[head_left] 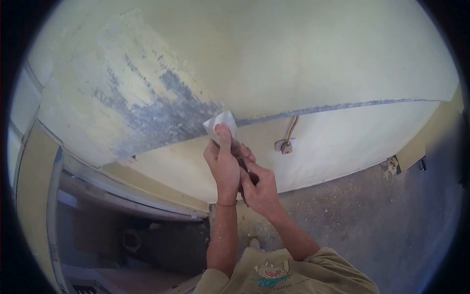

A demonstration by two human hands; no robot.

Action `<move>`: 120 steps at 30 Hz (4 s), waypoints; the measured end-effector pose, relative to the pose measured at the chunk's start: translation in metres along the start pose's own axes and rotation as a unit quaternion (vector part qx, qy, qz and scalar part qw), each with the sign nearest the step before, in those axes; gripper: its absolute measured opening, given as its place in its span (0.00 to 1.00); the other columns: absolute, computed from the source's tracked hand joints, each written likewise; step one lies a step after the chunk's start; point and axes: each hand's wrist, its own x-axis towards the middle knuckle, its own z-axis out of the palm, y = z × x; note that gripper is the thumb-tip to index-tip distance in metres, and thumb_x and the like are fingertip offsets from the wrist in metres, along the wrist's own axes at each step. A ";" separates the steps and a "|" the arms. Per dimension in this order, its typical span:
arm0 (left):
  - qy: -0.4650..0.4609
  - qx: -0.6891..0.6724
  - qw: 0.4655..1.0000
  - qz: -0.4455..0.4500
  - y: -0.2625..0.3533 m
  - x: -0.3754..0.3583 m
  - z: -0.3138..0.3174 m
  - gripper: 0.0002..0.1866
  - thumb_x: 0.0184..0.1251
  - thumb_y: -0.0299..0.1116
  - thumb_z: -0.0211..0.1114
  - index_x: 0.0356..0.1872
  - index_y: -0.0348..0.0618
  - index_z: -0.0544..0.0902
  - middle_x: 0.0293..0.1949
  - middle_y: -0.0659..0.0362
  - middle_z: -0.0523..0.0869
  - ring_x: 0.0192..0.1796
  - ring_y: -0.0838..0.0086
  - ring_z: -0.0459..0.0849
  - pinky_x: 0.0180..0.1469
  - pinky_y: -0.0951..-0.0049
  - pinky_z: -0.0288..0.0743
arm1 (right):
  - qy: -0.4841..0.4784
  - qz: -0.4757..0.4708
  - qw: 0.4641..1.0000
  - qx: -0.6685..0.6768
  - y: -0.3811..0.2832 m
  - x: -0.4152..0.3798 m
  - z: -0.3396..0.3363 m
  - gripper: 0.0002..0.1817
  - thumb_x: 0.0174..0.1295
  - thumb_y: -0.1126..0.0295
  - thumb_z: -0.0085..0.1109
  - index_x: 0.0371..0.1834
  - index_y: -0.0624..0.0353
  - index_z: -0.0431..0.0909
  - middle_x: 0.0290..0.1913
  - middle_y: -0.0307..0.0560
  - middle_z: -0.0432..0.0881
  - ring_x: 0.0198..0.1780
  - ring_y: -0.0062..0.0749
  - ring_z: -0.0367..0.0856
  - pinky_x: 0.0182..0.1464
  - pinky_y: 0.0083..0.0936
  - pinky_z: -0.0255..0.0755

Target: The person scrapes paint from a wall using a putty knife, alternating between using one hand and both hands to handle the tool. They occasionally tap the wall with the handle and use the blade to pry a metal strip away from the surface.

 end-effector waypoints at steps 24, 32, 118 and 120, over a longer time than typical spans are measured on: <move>0.023 0.021 1.000 0.001 -0.004 -0.002 0.004 0.27 0.73 0.53 0.56 0.26 0.37 0.71 0.15 0.55 0.76 0.16 0.70 0.78 0.19 0.72 0.73 | 0.002 -0.071 0.996 -0.049 0.007 0.003 -0.007 0.14 0.69 0.75 0.50 0.55 0.70 0.76 0.22 0.38 0.74 0.23 0.14 0.69 0.23 0.18 0.64; 0.029 -0.001 0.999 -0.038 -0.015 -0.015 0.001 0.23 0.74 0.51 0.56 0.28 0.41 0.68 0.15 0.57 0.73 0.17 0.68 0.77 0.21 0.69 0.74 | 0.045 -0.033 0.997 -0.054 0.011 -0.014 -0.008 0.14 0.66 0.75 0.53 0.52 0.72 0.77 0.26 0.56 0.81 0.25 0.22 0.74 0.30 0.26 0.71; 0.064 0.059 0.993 0.074 0.017 0.018 -0.006 0.15 0.70 0.38 0.63 0.24 0.41 0.77 0.17 0.70 0.71 0.17 0.87 0.64 0.18 0.79 0.54 | 0.034 -0.096 0.994 -0.047 0.003 0.002 0.020 0.21 0.71 0.71 0.52 0.62 0.73 0.70 0.18 0.39 0.75 0.14 0.16 0.67 0.14 0.19 0.60; 0.050 0.033 0.996 0.063 0.030 0.018 -0.006 0.16 0.69 0.38 0.64 0.24 0.39 0.78 0.19 0.69 0.72 0.18 0.87 0.65 0.19 0.80 0.55 | 0.026 -0.067 0.997 -0.034 -0.007 -0.003 0.023 0.21 0.71 0.71 0.51 0.62 0.73 0.70 0.18 0.39 0.74 0.14 0.16 0.67 0.14 0.19 0.61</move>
